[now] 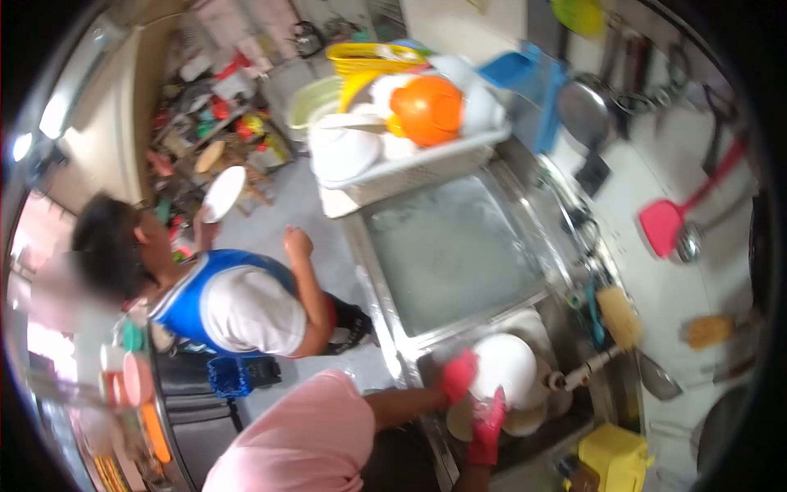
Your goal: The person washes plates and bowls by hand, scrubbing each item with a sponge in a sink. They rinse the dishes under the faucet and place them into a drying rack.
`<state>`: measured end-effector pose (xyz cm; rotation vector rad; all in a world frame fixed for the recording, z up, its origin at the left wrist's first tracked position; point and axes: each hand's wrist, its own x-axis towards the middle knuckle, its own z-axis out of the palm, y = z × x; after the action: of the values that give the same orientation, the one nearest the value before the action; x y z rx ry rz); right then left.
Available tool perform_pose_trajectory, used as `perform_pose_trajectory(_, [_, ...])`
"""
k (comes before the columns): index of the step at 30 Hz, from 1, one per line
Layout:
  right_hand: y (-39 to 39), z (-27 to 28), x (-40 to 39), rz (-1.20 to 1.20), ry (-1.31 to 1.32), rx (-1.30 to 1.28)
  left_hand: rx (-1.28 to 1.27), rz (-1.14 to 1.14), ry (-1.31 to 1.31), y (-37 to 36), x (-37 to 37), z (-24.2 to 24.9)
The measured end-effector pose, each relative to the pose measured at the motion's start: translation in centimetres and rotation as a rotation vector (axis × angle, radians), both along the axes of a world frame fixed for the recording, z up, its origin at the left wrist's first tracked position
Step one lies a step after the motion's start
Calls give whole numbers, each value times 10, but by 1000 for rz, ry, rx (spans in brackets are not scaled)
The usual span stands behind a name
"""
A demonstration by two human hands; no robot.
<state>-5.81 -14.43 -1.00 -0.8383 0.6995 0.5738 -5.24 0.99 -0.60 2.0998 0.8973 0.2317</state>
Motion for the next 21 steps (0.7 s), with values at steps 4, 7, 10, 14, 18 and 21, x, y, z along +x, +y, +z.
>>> perform_pose_trajectory(4, [-19, -1, 19, 298, -25, 17, -650, -308, -281, 22, 13, 17])
perform_pose_trajectory(7, [-25, 18, 23, 458, -82, -48, -828, -509, 90, 66, 30, 49])
perform_pose_trajectory(10, [-28, 17, 29, 449, -77, -134, -462, -381, -187, 83, 37, 52])
perform_pose_trajectory(14, [-30, 20, 23, 154, -63, -141, -693, 52, -175, 133, 54, 85])
perform_pose_trajectory(18, [-34, 45, 13, 124, -35, -320, -425, 198, -212, 183, 65, 112])
perform_pose_trajectory(21, [-49, 30, 10, 205, -104, -327, 252, 135, -28, 212, 71, 76])
